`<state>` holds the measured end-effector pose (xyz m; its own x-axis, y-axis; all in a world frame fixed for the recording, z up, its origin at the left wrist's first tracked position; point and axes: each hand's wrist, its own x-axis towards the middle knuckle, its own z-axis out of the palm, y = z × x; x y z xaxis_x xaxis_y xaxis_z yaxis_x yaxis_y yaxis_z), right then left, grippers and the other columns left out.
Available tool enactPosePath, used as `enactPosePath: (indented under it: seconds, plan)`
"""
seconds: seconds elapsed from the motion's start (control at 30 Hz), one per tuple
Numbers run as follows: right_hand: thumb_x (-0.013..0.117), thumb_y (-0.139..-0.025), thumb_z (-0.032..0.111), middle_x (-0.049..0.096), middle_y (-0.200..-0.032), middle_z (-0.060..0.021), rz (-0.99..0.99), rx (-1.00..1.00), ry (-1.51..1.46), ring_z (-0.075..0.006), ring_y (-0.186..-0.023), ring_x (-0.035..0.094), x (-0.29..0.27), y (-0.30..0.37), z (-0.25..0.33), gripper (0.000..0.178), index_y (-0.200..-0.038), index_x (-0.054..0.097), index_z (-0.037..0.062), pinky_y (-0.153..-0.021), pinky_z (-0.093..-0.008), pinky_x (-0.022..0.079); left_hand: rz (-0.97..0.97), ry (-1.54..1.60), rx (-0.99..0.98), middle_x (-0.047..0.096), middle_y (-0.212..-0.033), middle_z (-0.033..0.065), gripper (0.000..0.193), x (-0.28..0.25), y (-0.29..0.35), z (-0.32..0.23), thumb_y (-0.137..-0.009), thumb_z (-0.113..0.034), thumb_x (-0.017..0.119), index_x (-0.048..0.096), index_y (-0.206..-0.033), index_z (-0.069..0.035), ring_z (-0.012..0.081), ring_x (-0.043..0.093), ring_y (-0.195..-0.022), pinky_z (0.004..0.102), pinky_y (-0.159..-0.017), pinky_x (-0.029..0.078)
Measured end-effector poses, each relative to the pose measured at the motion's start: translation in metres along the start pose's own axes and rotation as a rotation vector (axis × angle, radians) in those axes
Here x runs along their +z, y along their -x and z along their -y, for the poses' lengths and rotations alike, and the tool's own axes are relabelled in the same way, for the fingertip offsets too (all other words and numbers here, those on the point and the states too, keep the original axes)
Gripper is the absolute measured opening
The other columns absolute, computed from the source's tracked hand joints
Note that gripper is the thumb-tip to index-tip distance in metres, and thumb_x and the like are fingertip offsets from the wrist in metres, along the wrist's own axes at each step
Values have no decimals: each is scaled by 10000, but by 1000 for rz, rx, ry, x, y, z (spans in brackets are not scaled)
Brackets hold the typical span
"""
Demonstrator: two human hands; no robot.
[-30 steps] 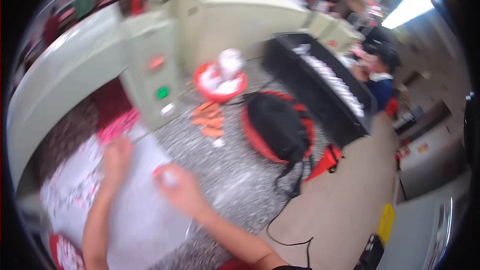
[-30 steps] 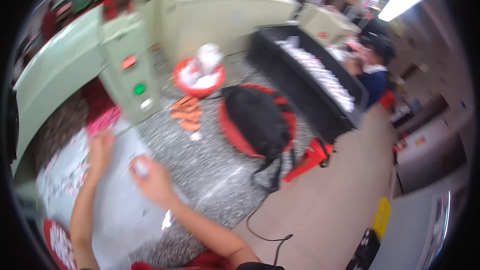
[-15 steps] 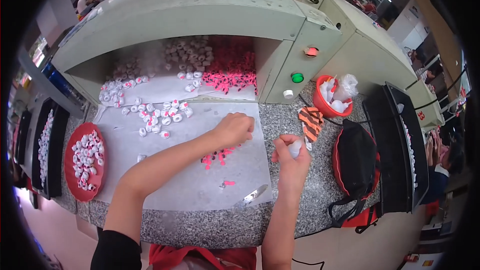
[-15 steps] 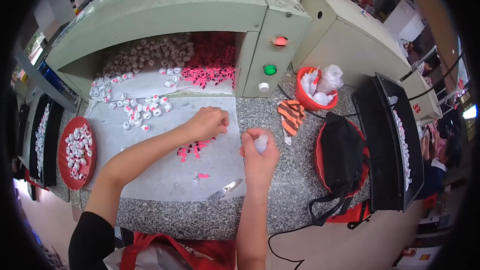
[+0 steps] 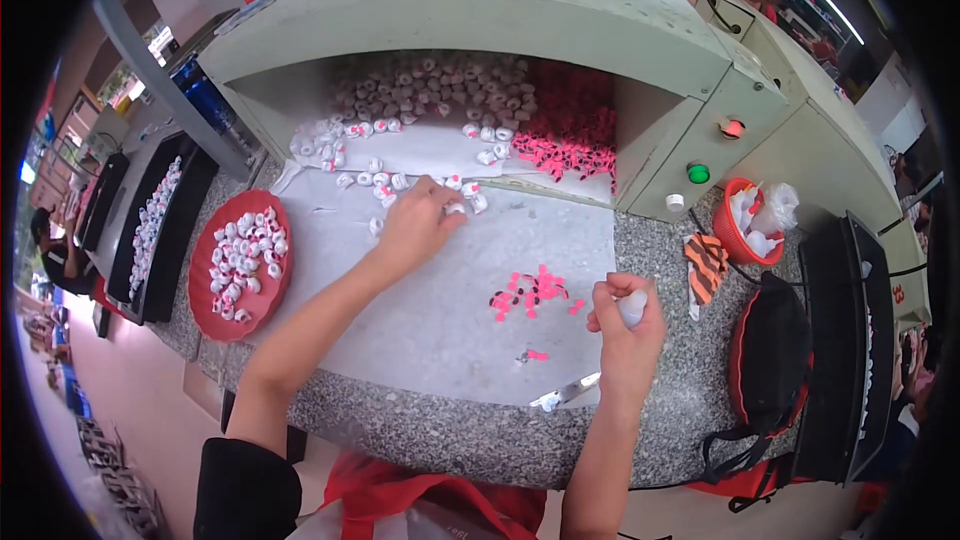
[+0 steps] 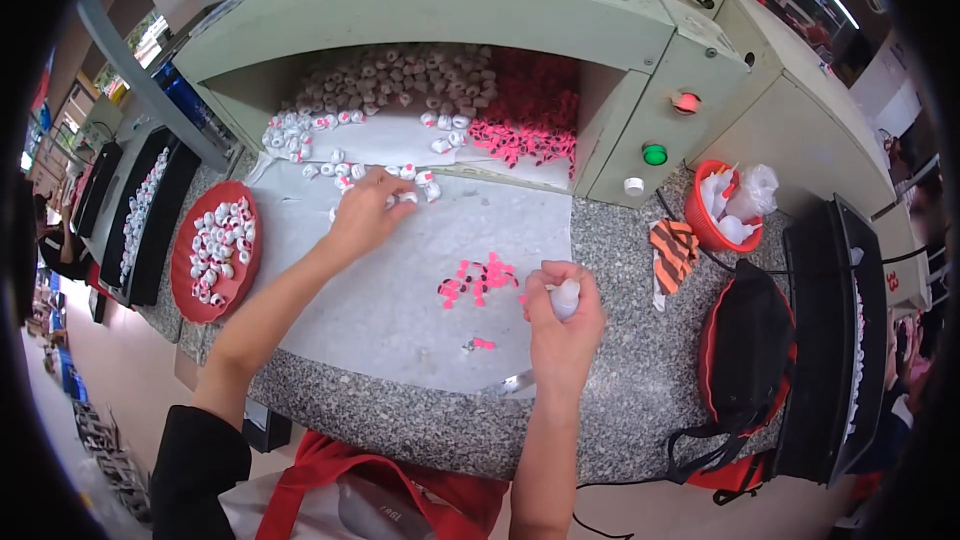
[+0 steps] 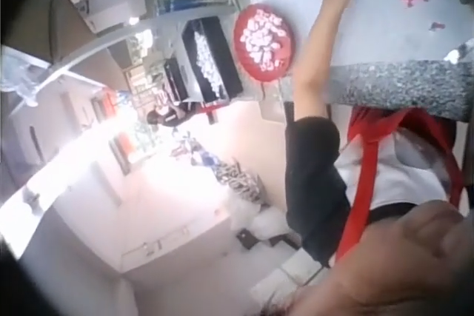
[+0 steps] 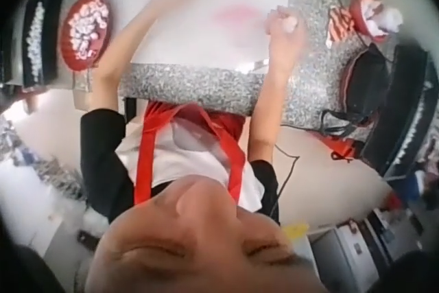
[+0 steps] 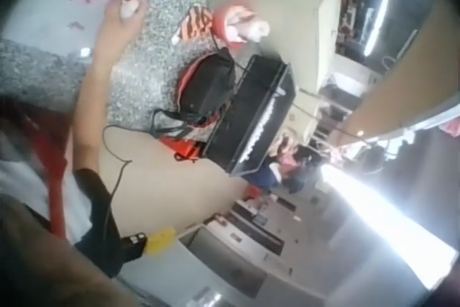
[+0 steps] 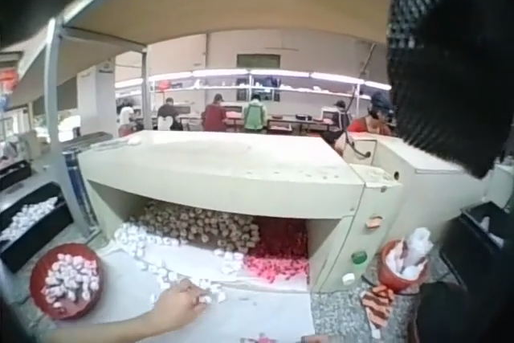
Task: Attaching small pink bows to white plastic toy heads using glue.
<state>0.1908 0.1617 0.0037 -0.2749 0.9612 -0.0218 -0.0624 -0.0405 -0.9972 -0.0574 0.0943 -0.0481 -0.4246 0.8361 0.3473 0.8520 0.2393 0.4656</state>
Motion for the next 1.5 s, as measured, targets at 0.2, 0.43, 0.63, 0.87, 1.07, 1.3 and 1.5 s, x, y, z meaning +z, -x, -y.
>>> enactPosePath:
  seconds: [0.2, 0.43, 0.63, 0.87, 1.07, 1.3, 1.5]
  plan:
    - [570, -736, -11, 532, -733, -30, 412, 74, 236, -93, -580, 523, -9, -2, -8, 189, -902, 491, 29, -537, -229, 435, -192, -32, 26, 529, -900, 107, 326, -12, 57, -1, -641, -62, 683, 588, -952, -44, 246, 553, -784, 340, -665, 462]
    - [556, -732, -48, 551, -762, -41, 899, -40, 462, -110, -736, 544, 18, 3, -44, 141, -849, 512, 18, -612, -224, 460, -111, 103, 48, 564, -825, 109, 240, -30, 61, 9, -675, -2, 651, 568, -900, -4, 223, 586, -729, 301, -641, 482]
    - [566, -719, -67, 518, -846, -57, 499, 39, 130, -136, -775, 536, 19, 12, -19, 253, -953, 502, 6, -709, -298, 489, 155, 1353, -379, 605, -927, 99, 254, -61, 86, -39, -737, -7, 626, 541, -976, 1, 189, 611, -822, 261, -727, 497]
    - [578, -713, -38, 517, -781, -65, 391, 53, -204, -155, -678, 539, 31, 38, 8, 390, -1072, 433, 10, -625, -287, 490, 226, 1834, -538, 580, -996, 124, 362, -50, 93, -71, -777, -37, 581, 502, -1130, -20, 192, 575, -921, 266, -786, 468]
    - [605, -711, 157, 487, -703, -48, 344, -114, -227, -91, -512, 440, 23, 48, 7, 446, -1066, 421, -41, -429, -198, 328, 234, 1981, -671, 572, -1000, 110, 388, -46, 93, -56, -774, 0, 557, 486, -1154, -20, 152, 572, -828, 254, -779, 457]
    - [585, -693, 187, 439, -710, -42, 88, -305, -151, -76, -526, 402, 31, 59, 6, 350, -931, 455, -34, -430, -181, 304, 153, 1387, -539, 576, -949, 85, 368, -61, 94, -67, -766, 23, 580, 487, -1121, 5, 139, 567, -854, 224, -719, 474]
    - [570, -679, 152, 460, -780, -62, 137, -366, 42, -131, -677, 457, 41, 83, 16, 264, -864, 464, -4, -656, -257, 401, -15, 1304, -323, 550, -957, 93, 288, -55, 99, -70, -731, 84, 591, 544, -1011, 32, 162, 587, -832, 267, -754, 503]
